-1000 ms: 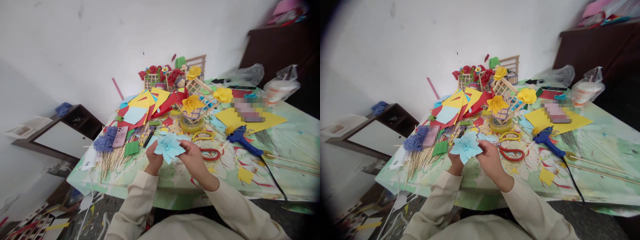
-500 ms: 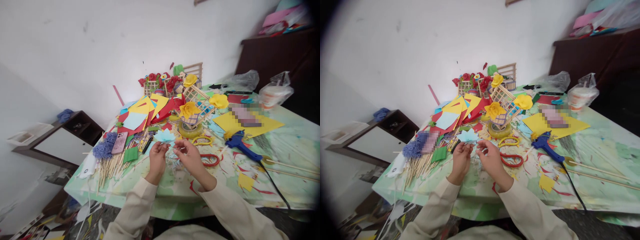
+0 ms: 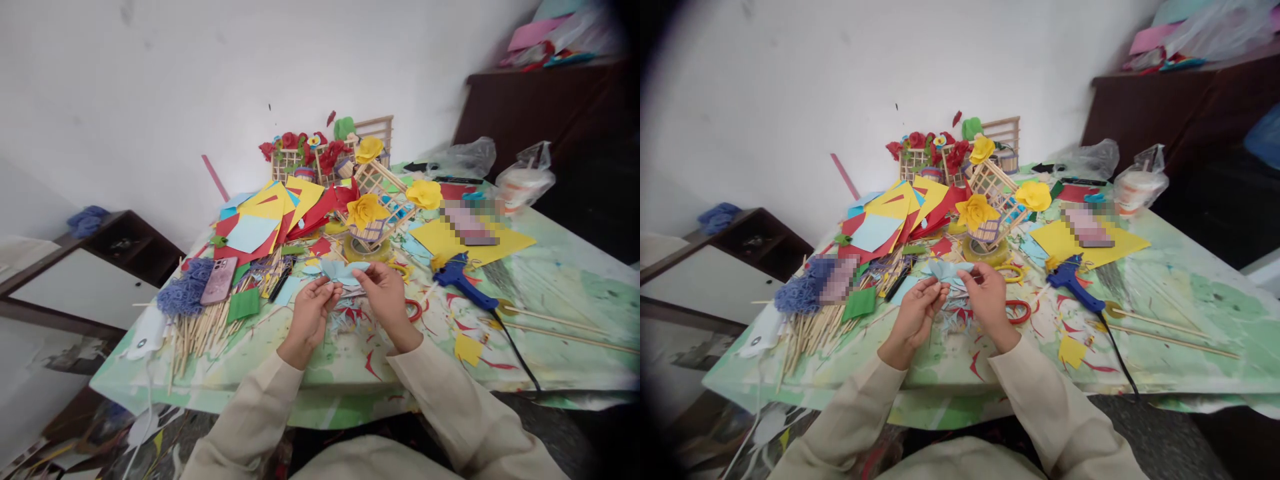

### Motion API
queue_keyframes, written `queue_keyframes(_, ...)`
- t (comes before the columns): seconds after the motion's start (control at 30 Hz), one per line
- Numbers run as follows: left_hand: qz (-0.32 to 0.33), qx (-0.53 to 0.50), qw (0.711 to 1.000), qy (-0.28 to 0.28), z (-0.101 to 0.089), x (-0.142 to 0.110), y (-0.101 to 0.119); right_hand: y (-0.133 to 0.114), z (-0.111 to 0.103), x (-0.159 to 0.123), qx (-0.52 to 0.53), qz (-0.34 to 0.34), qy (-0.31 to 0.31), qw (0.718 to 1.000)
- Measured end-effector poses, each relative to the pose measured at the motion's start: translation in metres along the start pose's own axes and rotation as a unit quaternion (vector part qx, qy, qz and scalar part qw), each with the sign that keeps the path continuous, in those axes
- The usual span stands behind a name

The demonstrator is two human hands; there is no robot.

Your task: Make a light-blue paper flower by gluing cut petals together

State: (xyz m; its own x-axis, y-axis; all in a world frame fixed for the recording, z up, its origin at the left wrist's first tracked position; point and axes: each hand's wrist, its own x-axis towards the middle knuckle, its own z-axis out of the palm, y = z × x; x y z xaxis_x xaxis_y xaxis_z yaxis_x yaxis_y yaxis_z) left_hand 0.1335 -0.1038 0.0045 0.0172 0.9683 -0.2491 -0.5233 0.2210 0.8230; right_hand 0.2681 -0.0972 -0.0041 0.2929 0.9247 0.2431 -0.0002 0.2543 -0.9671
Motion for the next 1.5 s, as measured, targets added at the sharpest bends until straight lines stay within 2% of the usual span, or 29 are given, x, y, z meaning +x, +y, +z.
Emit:
queue_keyframes(0.07, -0.011, -0.006, 1.0, 0.008, -0.003, 0.002, 0.003, 0.005, -0.008, 0.004, 0.003, 0.013, -0.01, 1.0)
queue_keyframes(0.17, -0.024, -0.004, 1.0, 0.004, -0.009, 0.006, 0.006, 0.014, -0.021, 0.011, -0.138, 0.012, -0.084, 0.987)
queue_keyframes(0.23, -0.027, -0.003, 1.0, -0.004, -0.012, 0.009, 0.007, 0.02, -0.027, 0.014, -0.279, -0.004, -0.146, 0.949)
queue_keyframes(0.3, -0.031, -0.007, 0.999, -0.007, -0.014, 0.011, 0.007, 0.025, -0.029, 0.016, -0.382, -0.021, -0.172, 0.908)
queue_keyframes(0.37, -0.035, -0.011, 0.999, -0.005, -0.015, 0.014, 0.006, 0.029, -0.028, 0.017, -0.429, -0.03, -0.168, 0.887)
queue_keyframes(0.53, -0.03, -0.017, 0.999, -0.014, -0.016, 0.018, 0.004, 0.028, -0.022, 0.013, -0.472, -0.029, -0.15, 0.868)
queue_keyframes(0.63, -0.028, -0.014, 1.0, -0.005, -0.018, 0.018, 0.005, 0.017, -0.031, 0.005, -0.505, -0.083, -0.112, 0.852)
queue_keyframes(0.7, -0.02, -0.016, 1.0, 0.009, -0.02, 0.018, 0.006, 0.008, -0.048, -0.001, -0.519, -0.135, -0.071, 0.841)
queue_keyframes(0.77, -0.022, -0.008, 1.0, 0.018, -0.022, 0.019, 0.008, 0.001, -0.075, -0.006, -0.546, -0.153, -0.014, 0.824)
queue_keyframes(0.87, -0.02, 0.009, 1.0, -0.003, -0.023, 0.021, 0.01, -0.004, -0.121, -0.007, -0.638, -0.102, 0.049, 0.762)
queue_keyframes(0.97, 0.003, 0.011, 1.0, -0.025, -0.019, 0.022, 0.01, 0.002, -0.155, -0.001, -0.71, -0.029, 0.021, 0.703)
queue_keyframes(1.07, 0.029, 0.005, 0.999, -0.029, -0.015, 0.023, 0.009, 0.013, -0.168, 0.009, -0.74, 0.012, -0.001, 0.673)
queue_keyframes(1.17, 0.033, 0.005, 0.999, -0.028, -0.013, 0.026, 0.008, 0.02, -0.173, 0.018, -0.755, 0.005, -0.034, 0.654)
queue_keyframes(1.27, 0.04, 0.014, 0.999, -0.021, -0.012, 0.03, 0.009, 0.017, -0.176, 0.022, -0.762, -0.017, -0.032, 0.646)
queue_keyframes(1.37, 0.044, 0.033, 0.998, -0.015, -0.01, 0.034, 0.011, 0.009, -0.175, 0.021, -0.747, -0.054, 0.025, 0.663)
queue_keyframes(1.5, 0.054, 0.049, 0.997, -0.036, -0.002, 0.038, 0.014, 0.004, -0.17, 0.016, -0.69, -0.103, 0.134, 0.704)
